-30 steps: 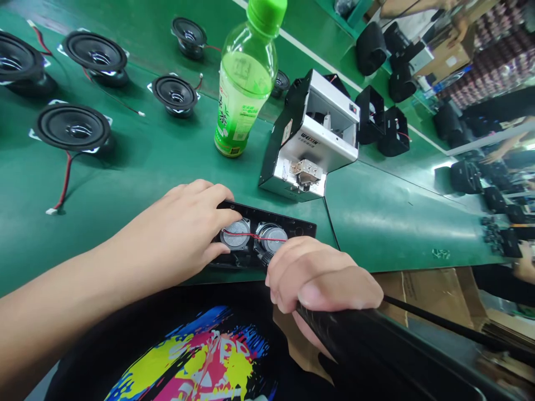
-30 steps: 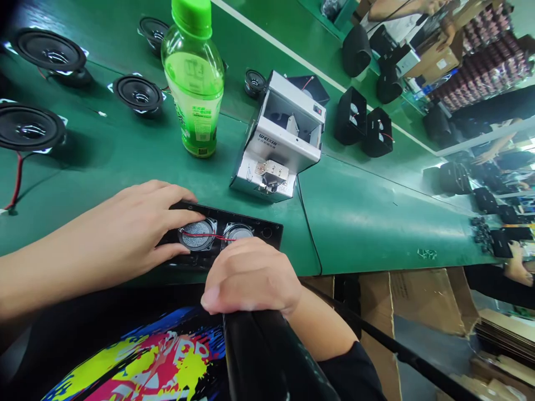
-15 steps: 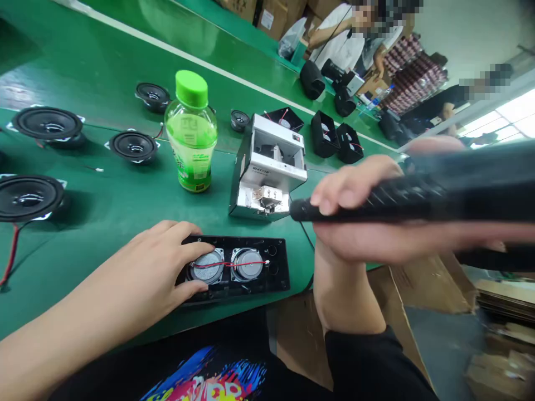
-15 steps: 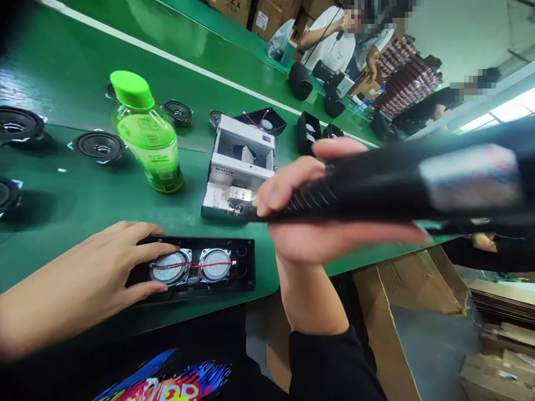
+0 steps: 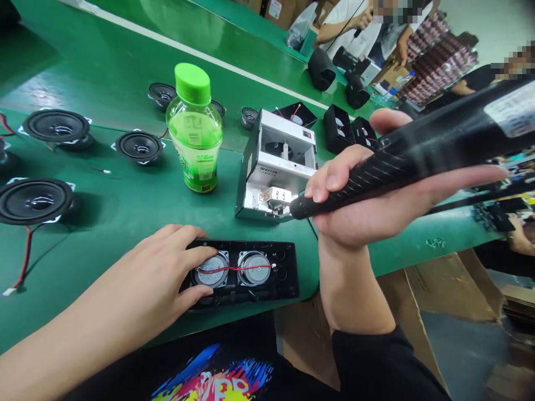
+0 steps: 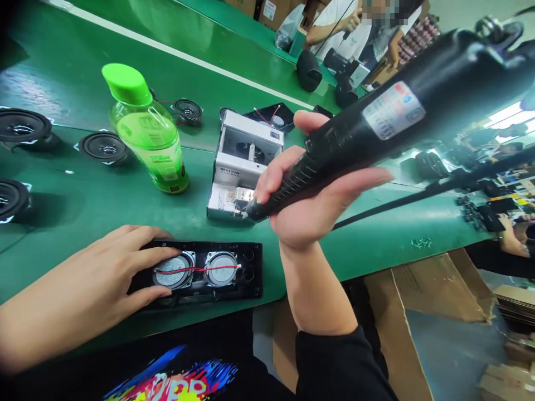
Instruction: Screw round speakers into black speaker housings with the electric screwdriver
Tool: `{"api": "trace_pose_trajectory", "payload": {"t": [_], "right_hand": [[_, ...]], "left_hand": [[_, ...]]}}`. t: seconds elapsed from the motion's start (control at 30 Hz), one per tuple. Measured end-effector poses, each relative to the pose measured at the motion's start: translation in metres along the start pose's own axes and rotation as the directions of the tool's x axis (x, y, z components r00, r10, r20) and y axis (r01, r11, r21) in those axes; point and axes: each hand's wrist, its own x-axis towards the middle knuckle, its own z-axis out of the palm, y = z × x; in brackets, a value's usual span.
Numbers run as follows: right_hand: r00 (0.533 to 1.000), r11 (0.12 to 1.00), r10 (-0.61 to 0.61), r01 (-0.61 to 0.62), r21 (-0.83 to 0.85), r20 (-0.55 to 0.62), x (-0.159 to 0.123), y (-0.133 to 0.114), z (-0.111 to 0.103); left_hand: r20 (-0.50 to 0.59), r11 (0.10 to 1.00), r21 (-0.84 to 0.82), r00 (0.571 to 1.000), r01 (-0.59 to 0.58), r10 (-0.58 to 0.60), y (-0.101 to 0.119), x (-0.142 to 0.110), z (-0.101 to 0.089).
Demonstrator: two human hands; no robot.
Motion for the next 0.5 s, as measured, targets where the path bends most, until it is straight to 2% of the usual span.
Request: {"api": "trace_pose_trajectory", "payload": {"t": [0.13, 0.27, 0.33, 0.43, 0.5], "right_hand": [[0.999, 0.997, 0.031, -0.032, 0.076, 0.023, -0.018, -0.016, -0.004], [0.990, 0.980, 0.089, -0.106, 0.169, 0.105, -0.026, -0.033, -0.008], [0.999, 0.987, 0.042, -0.047, 0.156, 0.032, -0.021, -0.034, -0.007], [0.988, 0.991, -0.104, 0.113, 0.073, -0.112, -0.009, -0.023, -0.003], [0.982, 0.989, -0.143, 0.147, 0.022, -0.124, 0.000, -0.014, 0.000]], "left_hand": [[0.001, 1.000, -0.002, 1.000, 0.008, -0.008, 0.000, 0.001, -0.001], [0.003, 1.000, -0.020, 1.000, 0.021, -0.021, -0.001, 0.000, 0.002], [-0.029, 0.999, -0.032, 0.999, 0.022, -0.023, -0.003, -0.002, 0.006], [-0.079, 0.999, -0.038, 0.997, 0.014, -0.017, -0.006, -0.006, 0.014], [-0.076, 0.999, -0.039, 0.997, 0.011, -0.014, -0.009, -0.008, 0.018]]}}
